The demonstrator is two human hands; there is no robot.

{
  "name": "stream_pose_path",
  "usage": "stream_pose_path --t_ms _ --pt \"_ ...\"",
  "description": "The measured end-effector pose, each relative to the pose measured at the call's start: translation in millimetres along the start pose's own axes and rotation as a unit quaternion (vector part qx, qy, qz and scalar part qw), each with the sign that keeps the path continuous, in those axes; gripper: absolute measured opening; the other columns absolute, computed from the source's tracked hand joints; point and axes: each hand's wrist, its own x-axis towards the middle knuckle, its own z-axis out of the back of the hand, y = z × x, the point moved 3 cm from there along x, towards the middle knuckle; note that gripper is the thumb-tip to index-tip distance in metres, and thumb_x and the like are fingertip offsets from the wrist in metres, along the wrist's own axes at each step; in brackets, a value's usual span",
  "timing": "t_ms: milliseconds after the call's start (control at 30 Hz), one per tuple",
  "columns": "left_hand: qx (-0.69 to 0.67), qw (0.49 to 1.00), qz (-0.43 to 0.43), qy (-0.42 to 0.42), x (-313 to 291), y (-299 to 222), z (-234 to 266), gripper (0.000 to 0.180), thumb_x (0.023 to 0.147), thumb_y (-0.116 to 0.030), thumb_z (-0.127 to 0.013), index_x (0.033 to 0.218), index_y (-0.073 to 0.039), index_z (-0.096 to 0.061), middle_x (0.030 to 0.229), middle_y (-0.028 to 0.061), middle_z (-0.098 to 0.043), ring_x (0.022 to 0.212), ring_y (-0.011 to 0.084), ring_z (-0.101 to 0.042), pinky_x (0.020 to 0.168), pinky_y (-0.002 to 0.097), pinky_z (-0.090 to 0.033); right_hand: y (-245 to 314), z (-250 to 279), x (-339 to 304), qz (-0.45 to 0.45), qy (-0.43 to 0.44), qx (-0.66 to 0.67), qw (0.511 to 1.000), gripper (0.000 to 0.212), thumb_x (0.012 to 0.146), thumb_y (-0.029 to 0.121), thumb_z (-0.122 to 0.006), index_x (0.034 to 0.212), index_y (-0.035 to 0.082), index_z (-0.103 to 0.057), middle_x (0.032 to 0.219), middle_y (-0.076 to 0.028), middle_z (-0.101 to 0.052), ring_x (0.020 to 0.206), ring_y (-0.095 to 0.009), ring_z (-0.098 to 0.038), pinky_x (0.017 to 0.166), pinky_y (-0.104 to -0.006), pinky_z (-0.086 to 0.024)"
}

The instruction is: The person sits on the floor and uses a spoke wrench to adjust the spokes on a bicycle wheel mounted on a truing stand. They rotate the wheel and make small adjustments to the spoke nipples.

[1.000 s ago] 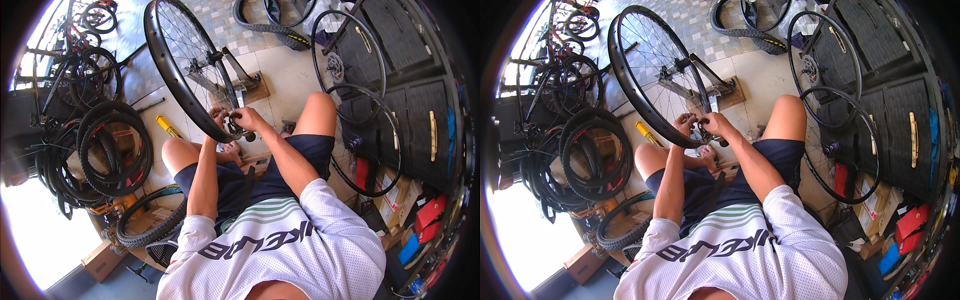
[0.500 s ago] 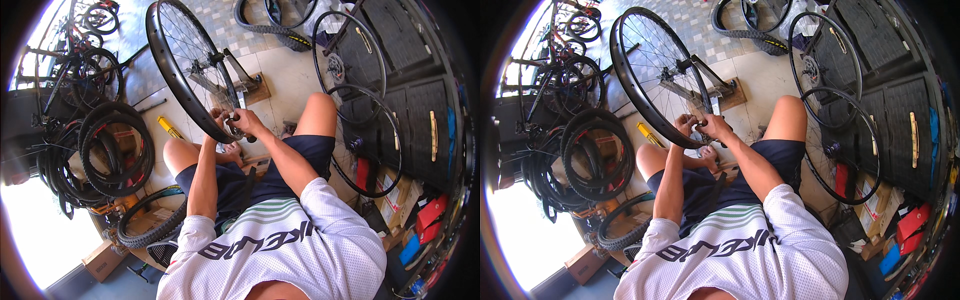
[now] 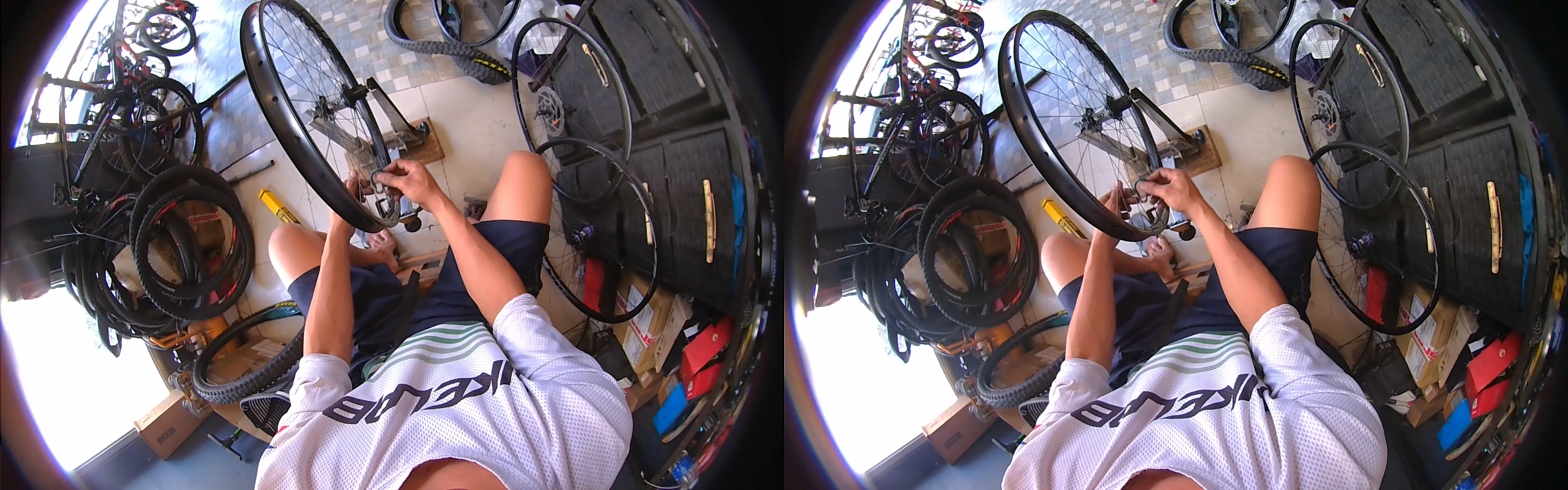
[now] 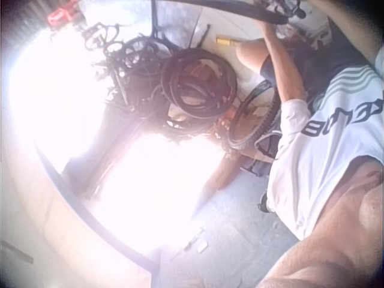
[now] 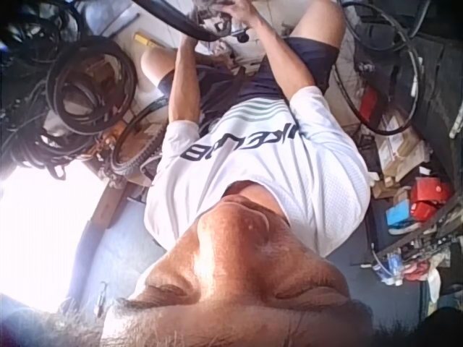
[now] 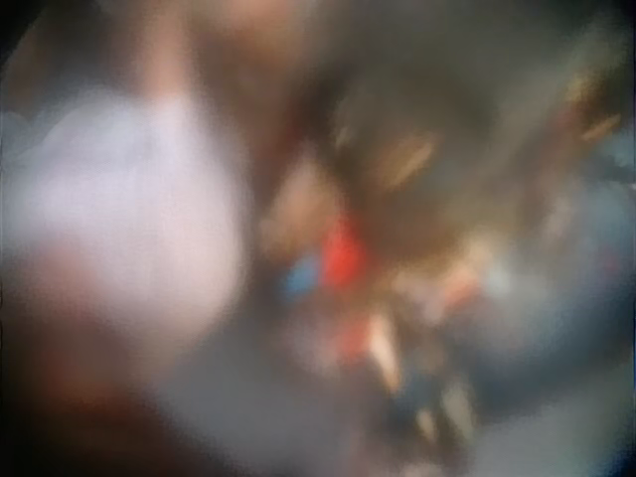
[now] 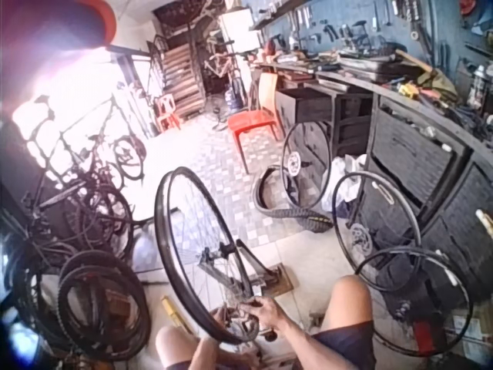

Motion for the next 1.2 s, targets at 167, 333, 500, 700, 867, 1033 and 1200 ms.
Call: stream_pose_path --t_ms 167,333,500,700,867,1033,1200 --pt "0.063 0.998 -0.005 -0.018 1.7 6.4 -2.2 0.045 0.091 -0.047 -0.063 0.101 -0.004 -0.067 0.083 0.0032 -0.068 0.068 0.0085 -0.052 0.055 0.0240 -0.041 -20.0 19.2 10.8 0.003 -0.026 -0.156 0.987 0.020 0.088 0.018 -0.069 0.101 0.003 -0.071 0.077 -0.002 -0.070 0.066 -0.009 -0.062 0.056 -0.0249 -0.048" --pt "0.081 0.996 -0.029 -0.032 2.1 11.7 -19.8 0.042 0.088 -0.038 -0.070 0.109 -0.002 -0.066 0.085 0.0037 -0.069 0.064 0.0086 -0.055 0.054 0.0230 -0.044 -52.1 14.7 16.8 0.016 -0.004 -0.215 0.977 0.021 0.085 0.007 -0.064 0.103 0.003 -0.073 0.081 -0.009 -0.072 0.070 -0.013 -0.064 0.065 -0.0296 -0.050" --pt "0.085 0.995 -0.034 -0.032 9.2 16.3 -13.9 0.043 0.087 -0.036 -0.071 0.111 0.000 -0.065 0.084 0.0040 -0.069 0.064 0.0087 -0.058 0.053 0.0226 -0.044 -59.2 1.9 17.9 -0.030 0.006 -0.186 0.982 0.021 0.085 0.007 -0.062 0.103 0.003 -0.072 0.083 -0.009 -0.073 0.070 -0.013 -0.064 0.066 -0.0291 -0.050" --pt "0.081 0.996 -0.035 -0.020 11.2 14.3 -17.6 0.039 0.087 -0.033 -0.072 0.107 0.000 -0.067 0.083 0.0047 -0.069 0.065 0.0098 -0.059 0.054 0.0234 -0.046 -69.0 -0.2 23.1 -0.050 0.026 -0.175 0.983 0.022 0.087 0.007 -0.060 0.104 0.000 -0.071 0.086 -0.008 -0.073 0.073 -0.013 -0.064 0.070 -0.0276 -0.050" --pt "0.086 0.995 -0.046 -0.018 12.4 13.7 -15.6 0.034 0.086 -0.028 -0.073 0.103 0.001 -0.068 0.082 0.0036 -0.069 0.065 0.0107 -0.060 0.054 0.0237 -0.047 -54.0 -2.0 16.5 -0.094 0.089 -0.061 0.990 0.023 0.092 0.017 -0.062 0.106 0.001 -0.070 0.087 -0.004 -0.071 0.071 -0.011 -0.062 0.064 -0.0260 -0.050" --pt "0.032 0.999 -0.003 -0.027 8.1 3.8 -20.1 0.034 0.086 -0.029 -0.074 0.100 0.002 -0.067 0.079 0.0034 -0.067 0.061 0.0100 -0.057 0.053 0.0242 -0.046 -35.4 -2.8 2.4 -0.141 0.146 0.019 0.979 0.032 0.093 0.033 -0.066 0.106 0.004 -0.070 0.079 0.001 -0.066 0.066 -0.007 -0.057 0.059 -0.0245 -0.047" --pt "0.012 1.000 0.001 -0.028 8.9 8.7 -15.0 0.032 0.086 -0.027 -0.074 0.097 0.002 -0.065 0.078 0.0045 -0.066 0.060 0.0100 -0.056 0.051 0.0241 -0.044 -30.6 -9.2 2.7 -0.147 0.149 -0.031 0.977 0.030 0.091 0.033 -0.070 0.097 0.003 -0.069 0.074 0.000 -0.064 0.063 -0.007 -0.055 0.056 -0.0241 -0.045"
